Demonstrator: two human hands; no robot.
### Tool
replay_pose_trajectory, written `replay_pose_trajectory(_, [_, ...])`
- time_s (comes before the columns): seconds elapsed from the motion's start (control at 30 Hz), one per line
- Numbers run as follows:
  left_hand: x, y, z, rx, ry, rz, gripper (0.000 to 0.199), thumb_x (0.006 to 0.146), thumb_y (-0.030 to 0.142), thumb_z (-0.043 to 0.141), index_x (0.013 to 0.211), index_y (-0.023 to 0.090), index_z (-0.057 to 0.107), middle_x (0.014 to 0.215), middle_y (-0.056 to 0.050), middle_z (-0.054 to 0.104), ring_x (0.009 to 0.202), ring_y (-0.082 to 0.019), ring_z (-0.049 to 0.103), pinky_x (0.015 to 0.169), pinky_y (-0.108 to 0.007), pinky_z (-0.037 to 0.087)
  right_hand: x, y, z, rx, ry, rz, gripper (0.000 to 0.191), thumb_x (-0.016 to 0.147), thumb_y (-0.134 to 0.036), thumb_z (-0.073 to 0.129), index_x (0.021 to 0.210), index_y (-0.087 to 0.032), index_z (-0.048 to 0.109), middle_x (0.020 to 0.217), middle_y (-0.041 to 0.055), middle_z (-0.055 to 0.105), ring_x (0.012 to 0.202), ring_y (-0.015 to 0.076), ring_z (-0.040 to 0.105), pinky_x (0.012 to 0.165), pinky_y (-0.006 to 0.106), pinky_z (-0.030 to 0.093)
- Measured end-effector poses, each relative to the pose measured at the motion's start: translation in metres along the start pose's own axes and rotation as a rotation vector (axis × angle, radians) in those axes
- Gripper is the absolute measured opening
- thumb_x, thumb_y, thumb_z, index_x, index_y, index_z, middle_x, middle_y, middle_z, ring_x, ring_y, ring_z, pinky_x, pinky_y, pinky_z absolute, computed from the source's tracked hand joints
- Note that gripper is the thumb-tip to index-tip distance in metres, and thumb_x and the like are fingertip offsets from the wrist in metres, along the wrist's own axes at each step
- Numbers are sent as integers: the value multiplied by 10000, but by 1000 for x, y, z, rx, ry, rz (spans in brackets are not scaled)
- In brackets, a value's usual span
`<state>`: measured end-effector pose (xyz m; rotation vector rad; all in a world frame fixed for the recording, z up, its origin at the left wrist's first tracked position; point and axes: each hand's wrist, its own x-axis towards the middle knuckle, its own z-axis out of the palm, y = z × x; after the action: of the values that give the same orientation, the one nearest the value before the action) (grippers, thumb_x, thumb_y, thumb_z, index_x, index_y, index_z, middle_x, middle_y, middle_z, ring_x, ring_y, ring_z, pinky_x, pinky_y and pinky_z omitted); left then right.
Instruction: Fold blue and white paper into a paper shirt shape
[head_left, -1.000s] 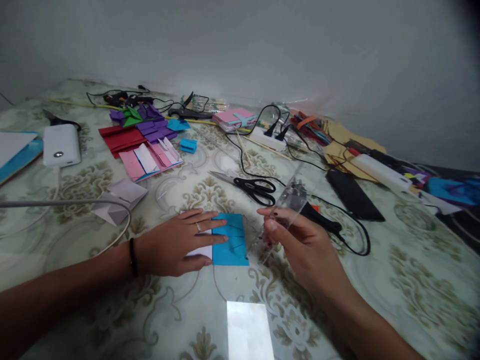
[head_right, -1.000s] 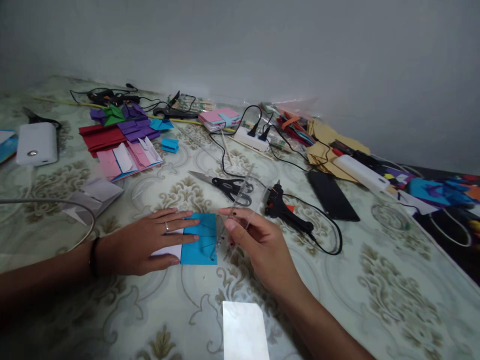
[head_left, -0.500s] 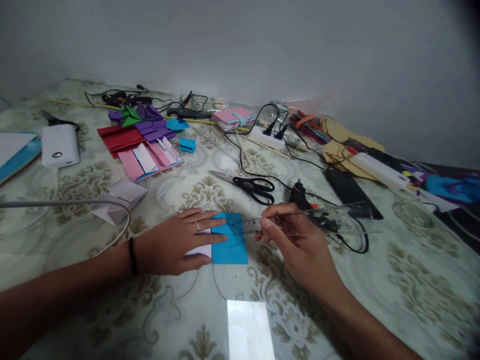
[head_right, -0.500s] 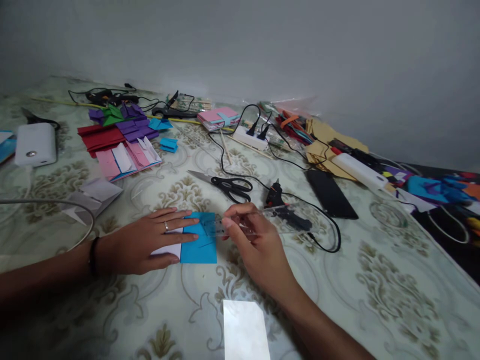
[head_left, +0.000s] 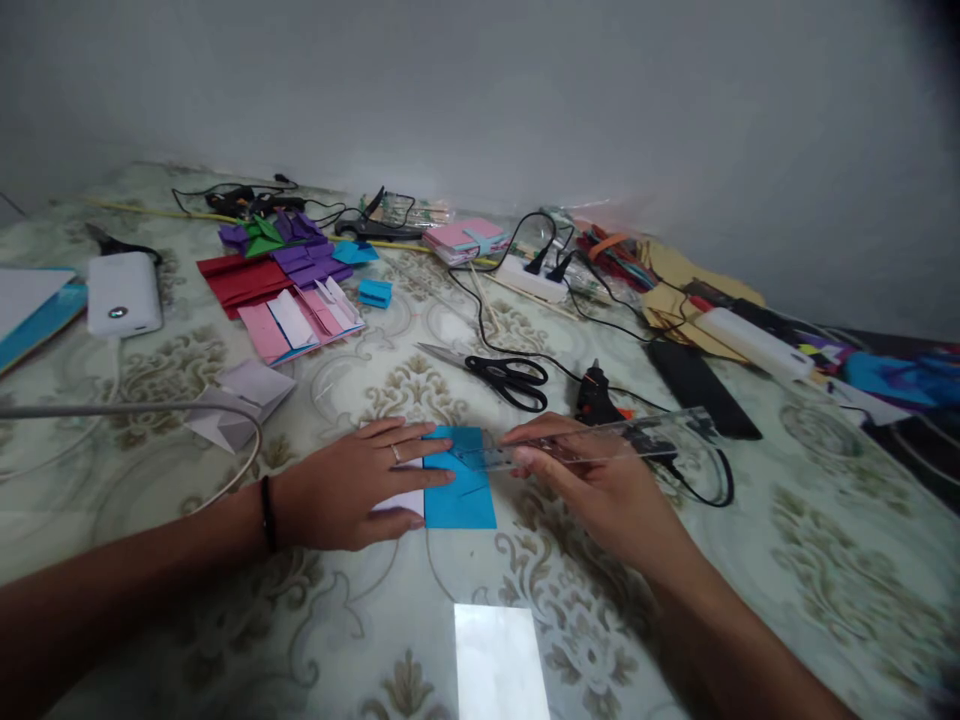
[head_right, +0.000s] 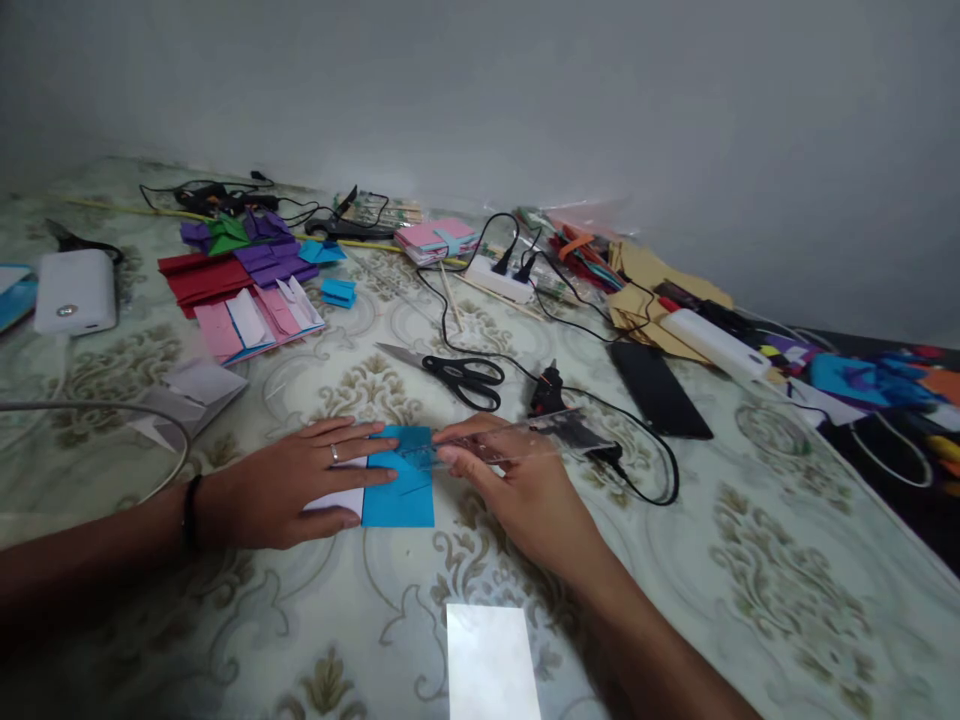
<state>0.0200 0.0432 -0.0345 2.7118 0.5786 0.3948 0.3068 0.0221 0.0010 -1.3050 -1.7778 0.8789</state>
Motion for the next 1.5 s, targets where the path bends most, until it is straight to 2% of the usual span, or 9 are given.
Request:
replay_pose_trajectory(0.1, [0,0,0,12,-11,-6,484,1028,367,575,1497,250,551,1638,-88,465,1522,-301,420,1289,-509,268,-2,0,4,54,64,53,141,933,-343,693,937,-230,778,943,44,787,673,162,731,612,267,621])
replay_pose_trajectory(0.2, [0,0,0,28,-19,-7,476,1035,371,561,1493,240,557,1643,-87,458,1530,-315,404,1281,-524,279,-2,0,7,82,82,72,143,943,-346,681,933,-226,757,928,38,777,619,141,716,599,253,632])
replay_pose_trajectory(0.73, [1,0,0,35,-10,9,474,1036,355,563,1490,219,559,1631,-119,468,1517,-313,428,1271,-534,295,-2,-7,5,-58,41,-82,160,982,-245,613,872,-209,723,919,47,735,652,130,690,539,198,592])
replay_pose_trajectory(1.07, [0,1,-1,49,5,25,467,1034,345,567,1483,214,564,1620,-129,482,1514,-310,433,1266,-529,301,-4,-5,7,-11,79,-19,153,969,-283,638,867,-207,723,910,48,733,633,130,695,573,215,606])
replay_pose_trajectory(1.5, [1,1,0,15,29,27,470,1024,329,577,1479,214,571,1605,-137,500,1510,-312,438,1275,-524,295,-4,-4,10,40,54,59,139,957,-320,651,945,-205,728,897,42,761,620,147,721,582,247,626])
